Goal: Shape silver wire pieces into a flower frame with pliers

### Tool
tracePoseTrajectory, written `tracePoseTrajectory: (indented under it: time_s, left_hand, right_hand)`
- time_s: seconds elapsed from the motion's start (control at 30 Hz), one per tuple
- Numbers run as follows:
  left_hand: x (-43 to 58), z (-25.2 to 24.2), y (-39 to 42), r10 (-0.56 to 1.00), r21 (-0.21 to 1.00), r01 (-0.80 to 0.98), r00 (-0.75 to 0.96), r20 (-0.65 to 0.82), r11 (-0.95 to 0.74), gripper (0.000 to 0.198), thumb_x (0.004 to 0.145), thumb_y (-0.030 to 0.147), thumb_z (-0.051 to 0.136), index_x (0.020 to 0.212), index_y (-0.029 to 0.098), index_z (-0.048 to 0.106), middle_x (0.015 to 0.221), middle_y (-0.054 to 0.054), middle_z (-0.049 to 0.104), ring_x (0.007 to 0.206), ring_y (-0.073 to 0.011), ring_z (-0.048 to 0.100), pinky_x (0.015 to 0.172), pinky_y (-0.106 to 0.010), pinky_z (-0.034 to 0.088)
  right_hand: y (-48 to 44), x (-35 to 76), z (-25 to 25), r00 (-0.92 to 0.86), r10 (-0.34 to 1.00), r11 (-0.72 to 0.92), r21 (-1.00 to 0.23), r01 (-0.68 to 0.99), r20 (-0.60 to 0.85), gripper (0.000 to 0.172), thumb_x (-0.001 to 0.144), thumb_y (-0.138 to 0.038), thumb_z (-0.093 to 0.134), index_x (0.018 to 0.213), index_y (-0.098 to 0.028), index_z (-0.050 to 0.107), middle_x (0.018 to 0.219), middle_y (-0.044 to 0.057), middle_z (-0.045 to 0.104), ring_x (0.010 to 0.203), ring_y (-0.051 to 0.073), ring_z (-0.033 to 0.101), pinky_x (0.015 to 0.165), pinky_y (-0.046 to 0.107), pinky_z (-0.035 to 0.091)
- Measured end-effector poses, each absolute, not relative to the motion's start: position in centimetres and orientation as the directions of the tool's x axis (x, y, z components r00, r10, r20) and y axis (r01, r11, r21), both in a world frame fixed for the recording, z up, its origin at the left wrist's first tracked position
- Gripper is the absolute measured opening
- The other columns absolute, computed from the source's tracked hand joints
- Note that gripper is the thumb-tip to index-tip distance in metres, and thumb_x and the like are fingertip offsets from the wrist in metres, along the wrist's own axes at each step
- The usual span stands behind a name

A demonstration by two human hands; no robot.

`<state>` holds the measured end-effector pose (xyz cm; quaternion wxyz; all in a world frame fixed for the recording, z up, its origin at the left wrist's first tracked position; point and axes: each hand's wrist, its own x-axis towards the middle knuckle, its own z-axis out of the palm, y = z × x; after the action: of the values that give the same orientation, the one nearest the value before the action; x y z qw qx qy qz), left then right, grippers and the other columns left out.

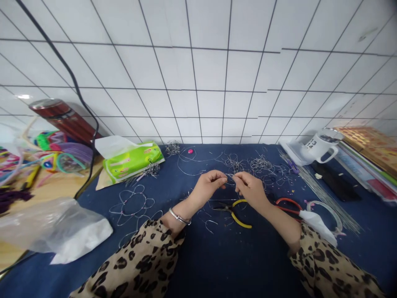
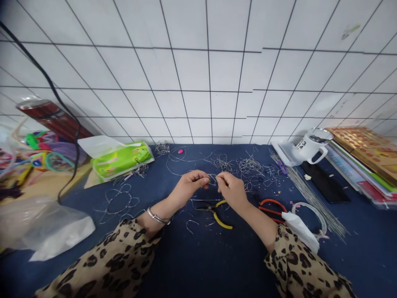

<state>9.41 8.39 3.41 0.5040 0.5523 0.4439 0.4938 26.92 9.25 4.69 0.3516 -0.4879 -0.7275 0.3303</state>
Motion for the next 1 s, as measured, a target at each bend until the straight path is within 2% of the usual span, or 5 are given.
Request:
tracePoseTrajectory:
  time_s: [0.33,0.57,0.73,0.9,1.0]
  left_hand:
    - [9.1,3.3,8.6,0.979,0.968,0.203,0.167,0.113,-0.146,0.017,0.075,0.032,0.06,0.076,0.015,0.064,0.068,0.0,0.058,0.063,-0.0111,0.05,0.06,-0.023,0.04]
    - [8.9,3.0,8.8,0.995,0.985,0.138,0.03,0.099,-0.102,0.024,0.081,0.036,0.051,0.084,0.016,0.064,0.065,0.002,0.053,0.06,-0.0107,0.046,0.058,-0.022,0.039]
    - [8.8,2.9,8.9,0.994,0.989,0.098,-0.012,0.113,-0.111,0.023,0.081,0.035,0.05,0.085,0.016,0.063,0.071,0.0,0.055,0.063,-0.0106,0.048,0.061,-0.022,0.04]
    - [9.0,3.0,8.7,0.992,0.981,0.143,0.021,0.127,-0.129,0.024,0.081,0.037,0.052,0.084,0.016,0.063,0.065,0.001,0.052,0.059,-0.0102,0.046,0.058,-0.022,0.038]
    - [9.0,2.8,8.7,0.988,0.971,0.183,0.04,0.147,-0.152,0.023,0.081,0.036,0.051,0.083,0.016,0.063,0.065,0.002,0.053,0.059,-0.0103,0.046,0.058,-0.022,0.038]
  right_hand:
    - [8.9,27.2,5.4,-0.163,0.886,0.454,-0.744,0.49,0.433,0.022,0.085,-0.034,0.045,0.083,-0.019,0.061,0.076,0.002,0.06,0.068,0.014,0.053,0.067,0.026,0.043]
    - [9.4,27.5,4.3,-0.098,0.922,0.38,-0.821,0.426,0.375,0.026,0.086,-0.037,0.042,0.089,-0.019,0.061,0.074,0.002,0.058,0.068,0.014,0.052,0.066,0.026,0.043]
    - [10.3,27.5,2.7,-0.171,0.945,0.328,-0.828,0.455,0.28,0.029,0.086,-0.036,0.042,0.105,-0.022,0.058,0.069,0.0,0.058,0.063,0.014,0.054,0.065,0.028,0.045]
    - [10.8,27.3,2.1,-0.278,0.88,0.474,-0.694,0.541,0.385,0.024,0.081,-0.029,0.05,0.101,-0.024,0.062,0.096,0.004,0.061,0.094,0.02,0.054,0.084,0.035,0.042]
    - [10.6,27.1,2.5,-0.321,0.881,0.468,-0.736,0.489,0.346,0.024,0.083,-0.028,0.048,0.102,-0.024,0.061,0.099,0.004,0.061,0.094,0.019,0.054,0.082,0.033,0.043]
